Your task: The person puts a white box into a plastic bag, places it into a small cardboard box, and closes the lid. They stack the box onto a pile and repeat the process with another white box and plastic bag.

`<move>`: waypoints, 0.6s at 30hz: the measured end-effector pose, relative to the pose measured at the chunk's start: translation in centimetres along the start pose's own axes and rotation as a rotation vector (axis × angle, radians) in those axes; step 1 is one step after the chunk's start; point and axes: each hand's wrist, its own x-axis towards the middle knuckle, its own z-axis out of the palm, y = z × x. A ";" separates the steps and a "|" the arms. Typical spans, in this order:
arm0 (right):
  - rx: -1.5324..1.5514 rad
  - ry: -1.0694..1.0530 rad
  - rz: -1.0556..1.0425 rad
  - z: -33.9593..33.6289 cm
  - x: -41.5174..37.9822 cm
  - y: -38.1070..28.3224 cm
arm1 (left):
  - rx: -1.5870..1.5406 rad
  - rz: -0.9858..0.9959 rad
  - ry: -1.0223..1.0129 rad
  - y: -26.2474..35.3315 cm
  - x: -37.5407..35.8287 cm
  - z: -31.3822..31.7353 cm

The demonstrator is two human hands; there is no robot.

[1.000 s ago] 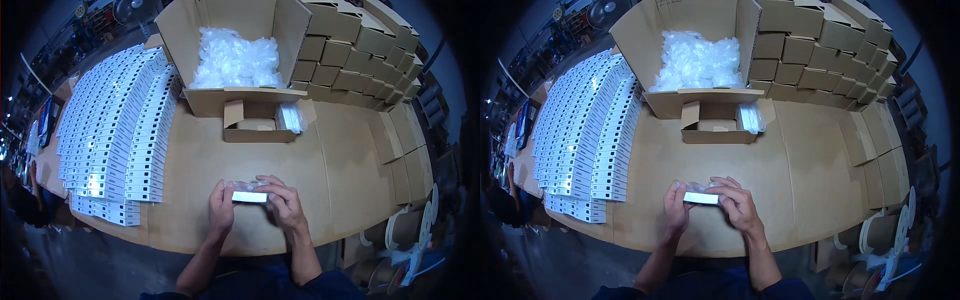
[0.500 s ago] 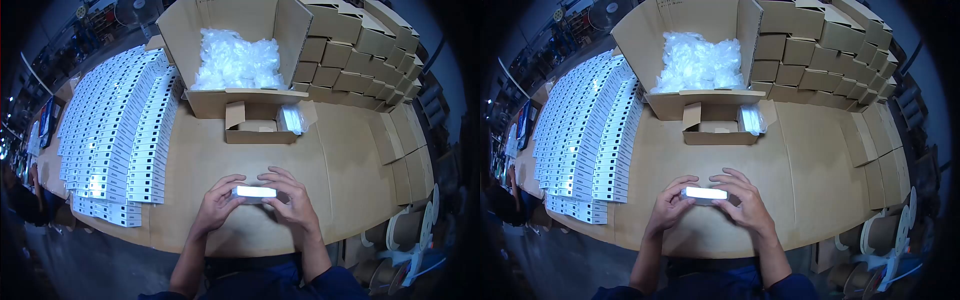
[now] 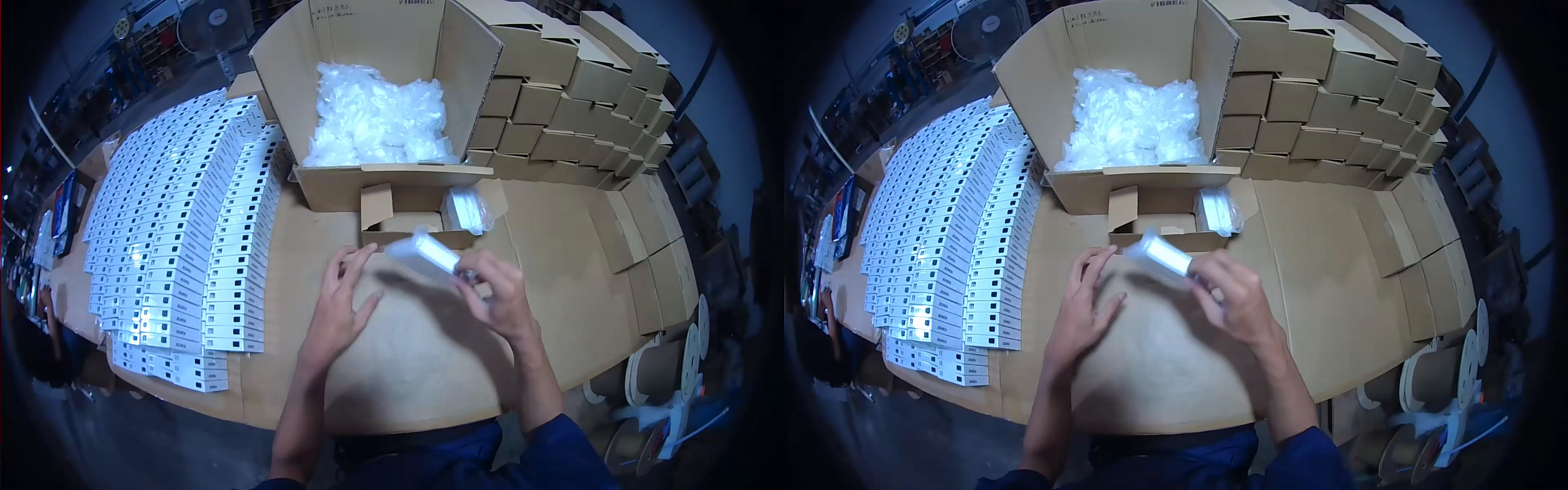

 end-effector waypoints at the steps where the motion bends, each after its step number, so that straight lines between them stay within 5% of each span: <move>1: -0.043 0.090 -0.010 0.2 0.6 0.7 | 0.191 0.016 0.025 -0.7 0.3 0.1; 6: -0.161 0.345 -0.013 2.4 2.7 3.6 | 0.447 0.123 0.055 -2.7 2.2 1.2; 18: -0.331 0.311 0.195 5.0 3.7 5.7 | 0.505 0.099 0.062 -3.5 3.1 2.1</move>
